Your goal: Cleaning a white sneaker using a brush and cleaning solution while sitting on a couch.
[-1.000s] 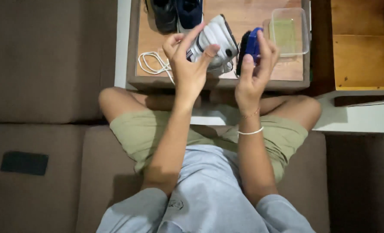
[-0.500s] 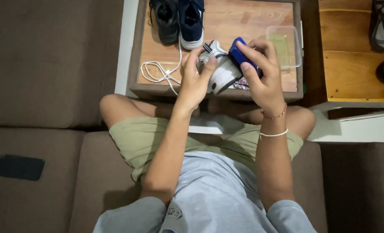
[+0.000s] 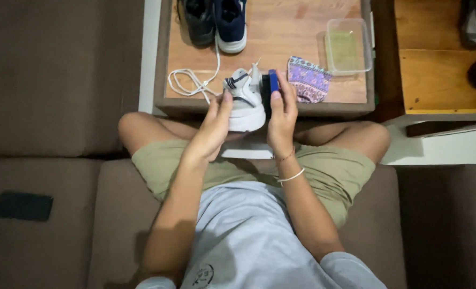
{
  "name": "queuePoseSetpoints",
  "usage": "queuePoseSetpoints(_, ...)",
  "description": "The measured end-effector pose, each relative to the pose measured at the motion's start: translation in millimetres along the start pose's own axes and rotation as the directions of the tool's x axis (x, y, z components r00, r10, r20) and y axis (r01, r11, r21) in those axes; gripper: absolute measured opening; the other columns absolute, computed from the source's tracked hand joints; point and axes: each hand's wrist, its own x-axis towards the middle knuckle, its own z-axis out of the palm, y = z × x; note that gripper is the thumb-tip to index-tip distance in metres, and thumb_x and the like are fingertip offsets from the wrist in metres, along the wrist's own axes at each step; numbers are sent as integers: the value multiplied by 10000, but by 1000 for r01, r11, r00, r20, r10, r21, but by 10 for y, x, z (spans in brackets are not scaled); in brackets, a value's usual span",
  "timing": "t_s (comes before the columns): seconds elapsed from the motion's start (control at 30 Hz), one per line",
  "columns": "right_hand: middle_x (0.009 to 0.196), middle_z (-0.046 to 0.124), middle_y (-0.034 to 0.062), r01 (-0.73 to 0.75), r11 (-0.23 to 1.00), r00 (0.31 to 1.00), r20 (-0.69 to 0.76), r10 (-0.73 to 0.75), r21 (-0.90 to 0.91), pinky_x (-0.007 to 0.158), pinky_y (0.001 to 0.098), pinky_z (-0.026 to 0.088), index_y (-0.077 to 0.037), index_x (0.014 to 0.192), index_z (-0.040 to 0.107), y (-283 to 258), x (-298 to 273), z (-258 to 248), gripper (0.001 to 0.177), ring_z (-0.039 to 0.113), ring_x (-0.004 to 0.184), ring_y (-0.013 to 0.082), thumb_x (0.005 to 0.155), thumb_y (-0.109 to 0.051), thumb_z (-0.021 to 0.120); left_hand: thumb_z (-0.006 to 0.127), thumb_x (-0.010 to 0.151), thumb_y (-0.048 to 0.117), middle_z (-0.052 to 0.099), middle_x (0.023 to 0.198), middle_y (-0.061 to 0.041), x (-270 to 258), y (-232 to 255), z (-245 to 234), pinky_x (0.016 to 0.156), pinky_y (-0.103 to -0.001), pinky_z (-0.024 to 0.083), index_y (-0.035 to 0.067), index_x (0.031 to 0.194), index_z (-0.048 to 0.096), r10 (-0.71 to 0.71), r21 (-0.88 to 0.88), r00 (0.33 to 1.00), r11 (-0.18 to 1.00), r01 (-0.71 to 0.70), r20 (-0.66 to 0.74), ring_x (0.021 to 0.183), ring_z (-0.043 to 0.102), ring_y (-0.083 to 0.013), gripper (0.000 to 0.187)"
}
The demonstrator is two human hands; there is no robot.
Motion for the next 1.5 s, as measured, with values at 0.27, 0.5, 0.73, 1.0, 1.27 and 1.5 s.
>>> queuePoseSetpoints(0.27,1320,533,64,68,998,998,0,-68,6,1151,362,343,-106,1497,531,87,-276,133,393,479,1241,151,1111,-171,492,813,740,588,458,1526,-276,204,-584,-340,1209,-520,334,-12,1527,360,144,567,985,821,-64,-97,1456,417,-395,1089)
queuePoseSetpoints(0.5,1279,491,96,154,988,981,118,-151,-20,1145,397,336,-53,1462,556,76,-258,121,400,477,1265,223,1078,-162,534,837,721,404,364,1593,-283,255,-735,-354,1234,-529,322,114,1621,154,146,570,982,820,-54,-116,1481,362,-425,1167)
queuePoseSetpoints(0.73,1273,478,109,189,982,949,255,-188,22,1124,410,338,-71,1471,553,60,-203,82,416,471,1244,227,1073,-190,573,870,636,359,563,1456,-233,278,-661,-515,1176,-502,416,150,1542,366,154,582,983,810,-67,-101,1396,505,-378,1058)
queuePoseSetpoints(1.0,1262,476,110,352,933,880,367,-303,-74,1042,413,411,-152,1376,663,-209,-218,155,391,492,1086,267,989,-207,676,861,681,257,641,1288,-281,565,-1209,-759,1087,-509,445,-4,1344,572,507,378,859,810,-449,-67,1304,580,-374,769)
queuePoseSetpoints(1.27,1215,442,124,380,850,925,168,-341,-365,1064,441,371,-164,1417,620,-73,181,-259,383,475,1177,323,1039,-103,622,934,628,289,504,1420,-343,329,-1130,-915,1205,-485,318,-108,1451,414,422,306,900,876,-373,-108,1414,460,-396,1050)
queuePoseSetpoints(1.5,1274,477,121,406,796,912,252,-323,-448,1021,422,414,-225,1361,685,-339,-168,-154,437,495,1127,319,933,-145,723,1006,615,315,618,1315,-219,630,-1667,-875,1133,-422,422,-54,1395,519,491,139,869,866,-480,-56,1277,585,-257,991)
